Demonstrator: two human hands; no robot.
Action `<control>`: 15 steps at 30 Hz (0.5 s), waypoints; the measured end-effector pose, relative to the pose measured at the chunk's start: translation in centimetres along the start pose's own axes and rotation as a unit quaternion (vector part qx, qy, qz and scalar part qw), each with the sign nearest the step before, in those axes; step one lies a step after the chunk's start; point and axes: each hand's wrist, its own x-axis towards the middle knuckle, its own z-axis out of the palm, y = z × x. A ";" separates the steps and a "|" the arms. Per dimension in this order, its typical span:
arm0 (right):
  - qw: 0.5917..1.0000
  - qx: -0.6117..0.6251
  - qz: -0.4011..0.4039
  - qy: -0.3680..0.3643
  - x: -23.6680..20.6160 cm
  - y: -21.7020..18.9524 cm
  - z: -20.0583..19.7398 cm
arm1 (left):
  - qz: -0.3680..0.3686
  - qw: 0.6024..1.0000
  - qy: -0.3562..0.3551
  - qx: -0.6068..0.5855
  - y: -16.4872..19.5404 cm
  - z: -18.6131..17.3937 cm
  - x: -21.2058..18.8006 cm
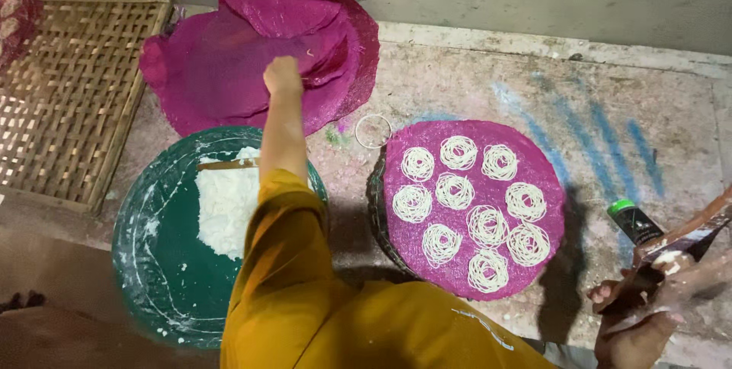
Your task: The person presses white dough through a handheld extruder press, squeezing strands into round nests on a pink tray. They reload dough from a green basin into the press, squeeze nests one at a time, and set the press down when finished.
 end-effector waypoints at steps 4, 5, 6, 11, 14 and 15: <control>0.999 0.050 -0.009 -0.016 0.0 0.6 -0.5 | 0.115 0.983 0.047 -0.134 -0.6 -2.1 -1.2; 0.997 0.066 -0.014 -0.024 0.1 0.8 -0.5 | 0.089 0.969 -0.002 -0.230 -0.5 -2.6 -1.5; 0.997 0.069 -0.026 -0.033 0.1 0.8 -0.5 | 0.063 0.943 -0.053 -0.322 -0.3 -3.1 -1.7; 0.994 0.079 -0.032 -0.066 -0.5 0.0 -0.2 | 0.044 0.834 -0.133 -0.534 -0.3 -6.9 -2.6; 0.993 0.089 -0.031 -0.077 -1.4 -1.0 -0.1 | 0.002 0.900 -0.076 -0.428 0.1 -9.0 -3.8; 0.992 0.095 -0.028 -0.080 -1.6 -1.3 -0.2 | -0.022 0.936 -0.046 -0.350 0.3 -9.6 -4.2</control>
